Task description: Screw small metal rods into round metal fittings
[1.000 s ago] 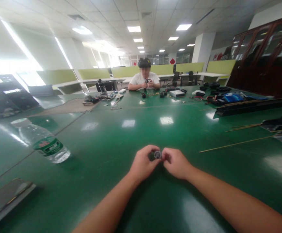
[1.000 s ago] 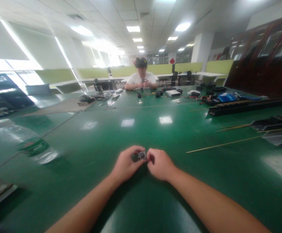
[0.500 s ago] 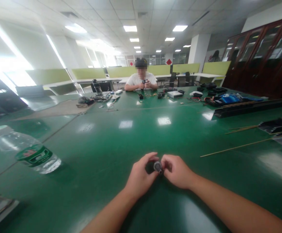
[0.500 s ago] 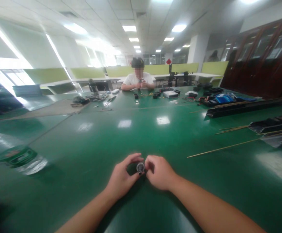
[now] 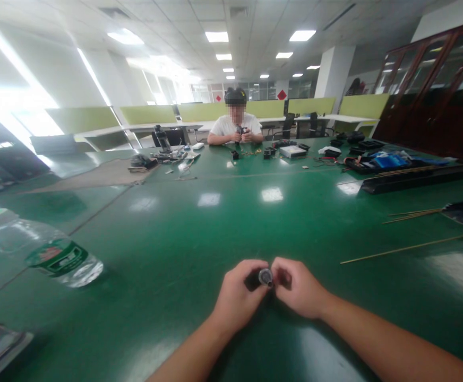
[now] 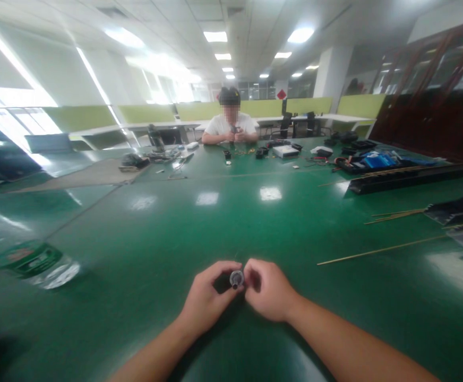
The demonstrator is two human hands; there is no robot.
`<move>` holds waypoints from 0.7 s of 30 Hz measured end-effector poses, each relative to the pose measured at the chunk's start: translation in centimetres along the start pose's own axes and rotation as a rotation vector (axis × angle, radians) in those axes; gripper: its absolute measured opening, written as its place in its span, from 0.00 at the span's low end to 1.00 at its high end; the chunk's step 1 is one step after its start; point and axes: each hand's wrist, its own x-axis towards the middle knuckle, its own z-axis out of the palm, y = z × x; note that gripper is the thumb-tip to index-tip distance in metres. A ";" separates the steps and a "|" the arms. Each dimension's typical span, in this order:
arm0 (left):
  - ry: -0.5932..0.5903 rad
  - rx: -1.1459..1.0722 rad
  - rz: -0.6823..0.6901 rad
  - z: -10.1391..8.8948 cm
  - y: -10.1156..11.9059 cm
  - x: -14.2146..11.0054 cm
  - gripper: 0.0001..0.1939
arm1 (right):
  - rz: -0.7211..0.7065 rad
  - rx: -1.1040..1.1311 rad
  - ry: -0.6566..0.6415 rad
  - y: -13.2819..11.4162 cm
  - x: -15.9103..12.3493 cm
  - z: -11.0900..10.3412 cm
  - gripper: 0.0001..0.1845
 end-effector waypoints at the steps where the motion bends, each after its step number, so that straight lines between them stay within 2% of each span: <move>1: 0.000 -0.006 0.011 0.0 0.0 0.0 0.12 | -0.003 0.001 0.002 0.0 0.0 0.0 0.10; 8: -0.005 -0.010 0.030 -0.1 0.7 0.0 0.11 | -0.006 0.010 0.001 0.2 -0.2 0.1 0.08; 17: 0.000 -0.201 -0.115 0.3 -0.2 -0.1 0.16 | -0.020 -0.023 0.006 -0.2 -0.5 -0.3 0.05; 21: -0.032 -0.272 -0.120 0.4 -0.1 0.0 0.15 | -0.024 -0.037 0.010 -0.4 -0.4 -0.4 0.05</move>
